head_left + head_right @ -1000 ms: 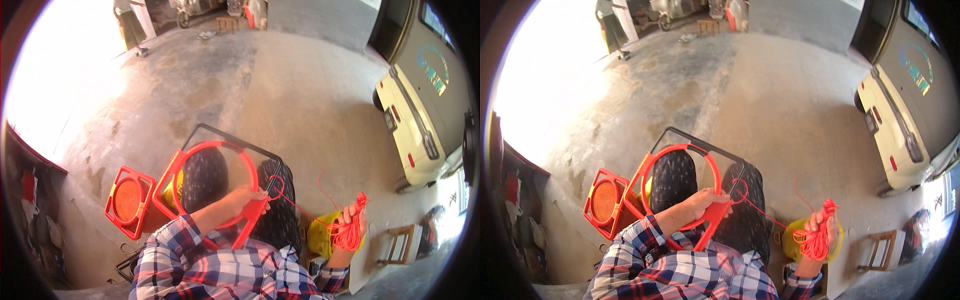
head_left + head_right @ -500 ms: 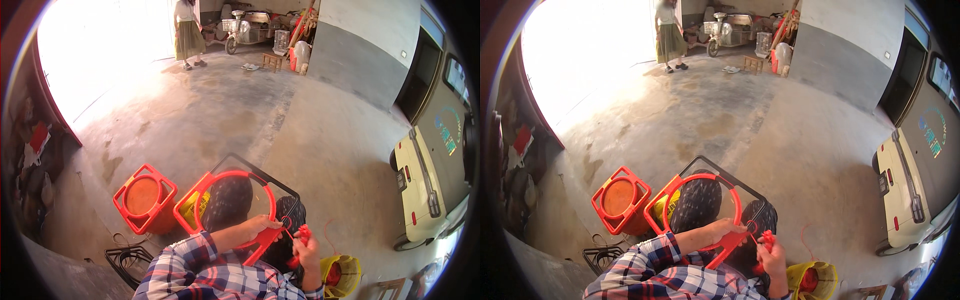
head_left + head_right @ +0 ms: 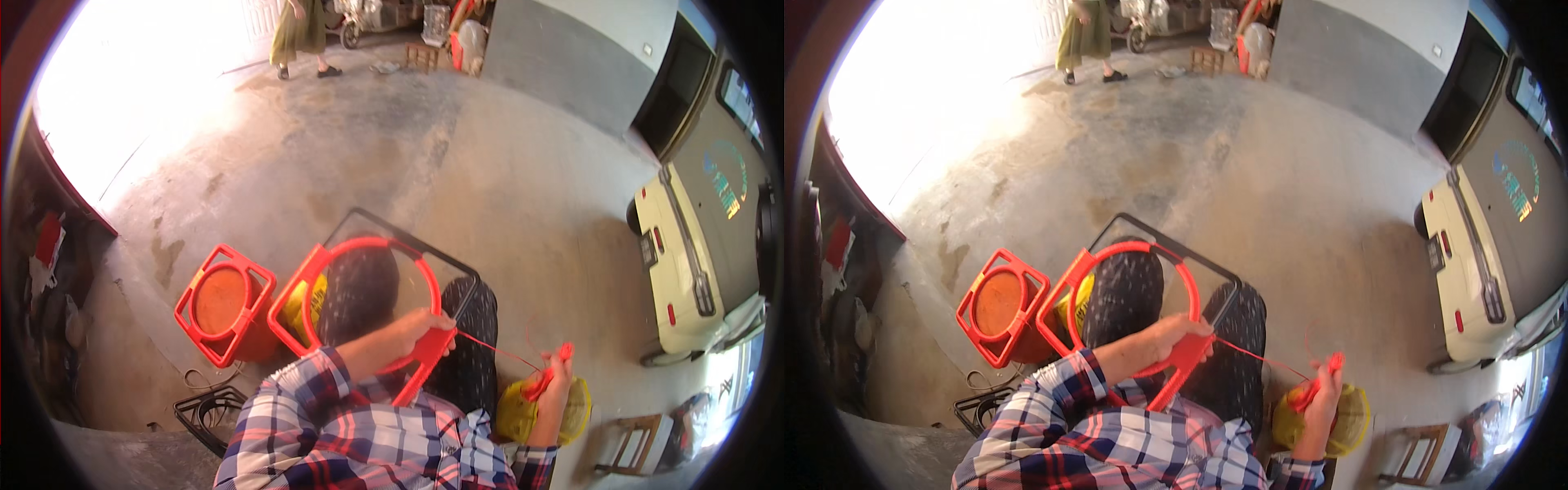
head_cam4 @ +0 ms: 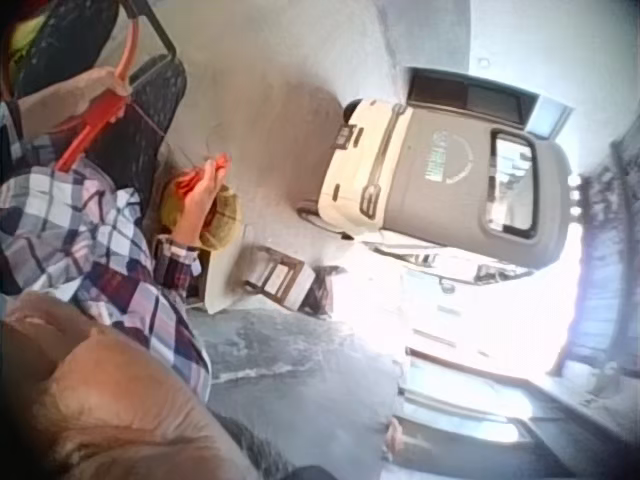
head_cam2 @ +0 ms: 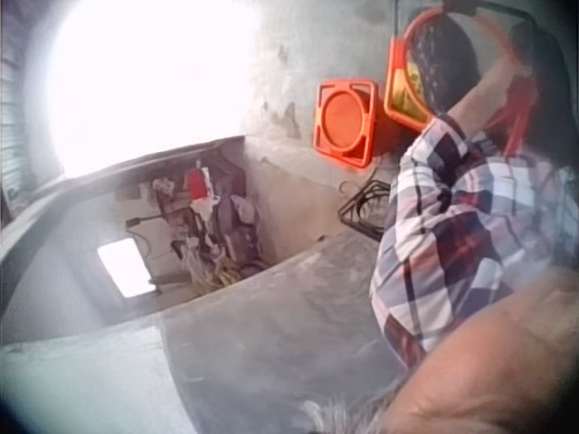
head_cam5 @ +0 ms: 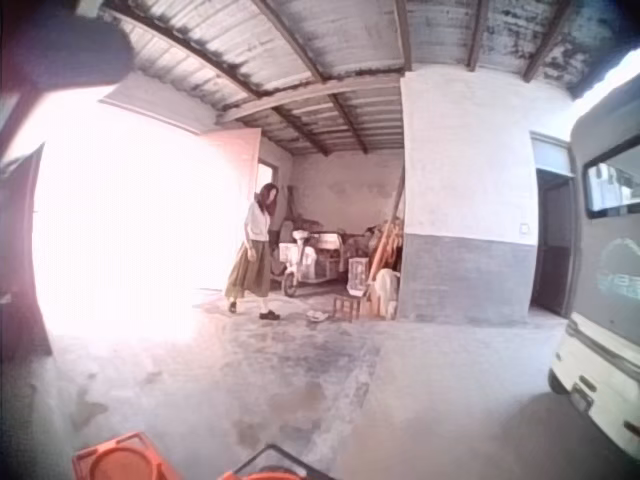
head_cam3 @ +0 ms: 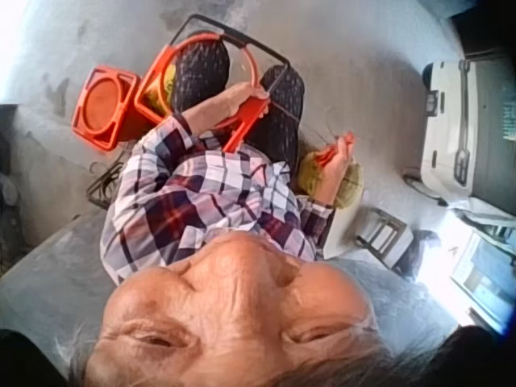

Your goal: Wrapping and weaving red plastic cord around a black and red furniture frame component.

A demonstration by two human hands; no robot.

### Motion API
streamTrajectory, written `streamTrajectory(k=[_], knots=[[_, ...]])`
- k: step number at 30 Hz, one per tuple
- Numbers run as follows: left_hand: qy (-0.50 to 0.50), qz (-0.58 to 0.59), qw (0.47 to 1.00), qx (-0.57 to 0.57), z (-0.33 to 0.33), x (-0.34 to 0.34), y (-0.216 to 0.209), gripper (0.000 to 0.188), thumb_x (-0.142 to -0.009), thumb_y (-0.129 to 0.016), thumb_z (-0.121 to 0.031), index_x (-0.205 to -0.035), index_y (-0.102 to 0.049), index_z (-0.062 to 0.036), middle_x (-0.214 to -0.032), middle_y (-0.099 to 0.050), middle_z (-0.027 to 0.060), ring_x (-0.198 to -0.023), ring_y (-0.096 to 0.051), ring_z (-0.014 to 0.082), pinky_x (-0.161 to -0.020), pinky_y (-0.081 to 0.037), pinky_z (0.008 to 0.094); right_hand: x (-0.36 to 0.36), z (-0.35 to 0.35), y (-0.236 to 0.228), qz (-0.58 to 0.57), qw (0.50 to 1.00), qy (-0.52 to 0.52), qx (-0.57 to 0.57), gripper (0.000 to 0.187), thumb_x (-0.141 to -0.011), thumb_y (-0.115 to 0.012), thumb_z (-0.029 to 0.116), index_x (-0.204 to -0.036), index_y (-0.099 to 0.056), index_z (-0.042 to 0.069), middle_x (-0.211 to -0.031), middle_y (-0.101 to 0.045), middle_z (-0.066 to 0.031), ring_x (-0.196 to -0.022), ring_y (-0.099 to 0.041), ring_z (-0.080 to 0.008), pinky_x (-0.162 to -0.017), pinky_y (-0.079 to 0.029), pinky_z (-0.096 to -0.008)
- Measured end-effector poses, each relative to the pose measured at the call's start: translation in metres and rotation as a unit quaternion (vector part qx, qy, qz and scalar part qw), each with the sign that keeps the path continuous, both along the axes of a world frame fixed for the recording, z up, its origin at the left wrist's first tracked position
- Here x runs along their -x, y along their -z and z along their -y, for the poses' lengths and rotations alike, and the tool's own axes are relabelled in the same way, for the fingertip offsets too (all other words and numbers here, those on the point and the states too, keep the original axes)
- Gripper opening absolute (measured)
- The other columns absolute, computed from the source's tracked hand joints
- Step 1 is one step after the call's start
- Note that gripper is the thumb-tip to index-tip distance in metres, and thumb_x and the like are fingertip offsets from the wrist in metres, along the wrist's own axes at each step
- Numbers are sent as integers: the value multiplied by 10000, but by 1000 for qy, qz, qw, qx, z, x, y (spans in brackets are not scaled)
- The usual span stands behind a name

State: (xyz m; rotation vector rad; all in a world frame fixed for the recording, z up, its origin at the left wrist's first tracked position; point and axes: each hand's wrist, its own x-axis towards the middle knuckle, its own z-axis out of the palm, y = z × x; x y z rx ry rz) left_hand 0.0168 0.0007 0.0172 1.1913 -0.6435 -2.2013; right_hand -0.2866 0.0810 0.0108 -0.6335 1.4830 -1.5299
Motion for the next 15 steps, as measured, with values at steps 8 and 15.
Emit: streamTrajectory(k=[8,15], knots=[[-31,-52,998,13,3,-1,-23,115,-853,-624,-123,-880,-592,-16,-754,-647,169,-646,-654,267,-634,-560,382,-94,27,-10,-334,800,-481,129,361,-827,-624,101,-1171,-599,-5,-919,-626,-187,-915,-642,-258,-807,-485,-326],[-3,-40,999,7,-1,5,-16,89,-860,-612,-117,-865,-560,-45,-750,-646,168,-643,-657,261,-621,-559,363,-121,78,-13,12,951,-278,137,521,-848,-605,-10,-1345,-454,32,-999,-621,-84,-915,-599,-145,-839,-471,-293]])
